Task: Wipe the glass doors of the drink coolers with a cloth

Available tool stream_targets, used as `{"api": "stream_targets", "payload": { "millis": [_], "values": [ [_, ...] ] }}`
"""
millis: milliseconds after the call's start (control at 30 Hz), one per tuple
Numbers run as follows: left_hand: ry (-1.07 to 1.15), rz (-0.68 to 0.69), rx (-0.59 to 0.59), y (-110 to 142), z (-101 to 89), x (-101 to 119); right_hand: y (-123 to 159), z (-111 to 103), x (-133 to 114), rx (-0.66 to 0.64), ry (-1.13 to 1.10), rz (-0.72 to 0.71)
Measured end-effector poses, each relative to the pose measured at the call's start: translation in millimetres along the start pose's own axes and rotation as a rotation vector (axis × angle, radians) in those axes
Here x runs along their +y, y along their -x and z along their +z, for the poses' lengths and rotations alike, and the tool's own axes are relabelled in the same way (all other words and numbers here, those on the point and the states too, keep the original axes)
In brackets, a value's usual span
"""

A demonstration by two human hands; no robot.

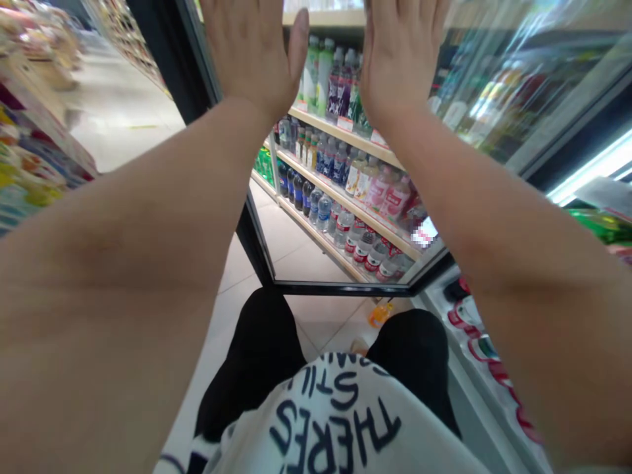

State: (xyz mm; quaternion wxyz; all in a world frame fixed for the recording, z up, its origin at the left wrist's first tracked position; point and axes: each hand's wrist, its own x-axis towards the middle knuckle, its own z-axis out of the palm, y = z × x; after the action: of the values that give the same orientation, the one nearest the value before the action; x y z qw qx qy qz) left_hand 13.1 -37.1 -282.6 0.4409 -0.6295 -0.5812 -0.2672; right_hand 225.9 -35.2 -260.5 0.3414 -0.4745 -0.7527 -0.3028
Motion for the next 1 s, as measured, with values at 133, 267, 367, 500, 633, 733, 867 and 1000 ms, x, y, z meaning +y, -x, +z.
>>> {"api": "stream_targets", "payload": {
  "millis": [133,267,367,500,633,733,867,1000],
  "values": [
    [0.031,0.077,0.132,0,5.7,-3,4,1,3,0.028,-0.007,-0.057],
    [0.024,0.117,0.191,2,4.6,-4,-25,-14,17,0.02,-0.002,-0.056],
    [0.041,0.105,0.195,2,4.8,-5,-17,-7,13,0.104,0.032,0.019],
    [0.093,0.078,0.155,1,6.0,-4,21,9,1,0.237,0.072,-0.135],
    [0.137,0.09,0.208,1,6.2,-3,3,0,12,0.168,0.056,-0.176],
    [0.094,0.097,0.254,1,6.4,-3,-13,-2,18,0.156,0.025,-0.057],
    [0.051,0.101,0.248,0,7.1,-4,16,14,10,0.268,-0.033,-0.01],
    [0.008,0.121,0.327,-3,10.8,-5,15,5,13,0.207,-0.04,-0.193]
  ]
}}
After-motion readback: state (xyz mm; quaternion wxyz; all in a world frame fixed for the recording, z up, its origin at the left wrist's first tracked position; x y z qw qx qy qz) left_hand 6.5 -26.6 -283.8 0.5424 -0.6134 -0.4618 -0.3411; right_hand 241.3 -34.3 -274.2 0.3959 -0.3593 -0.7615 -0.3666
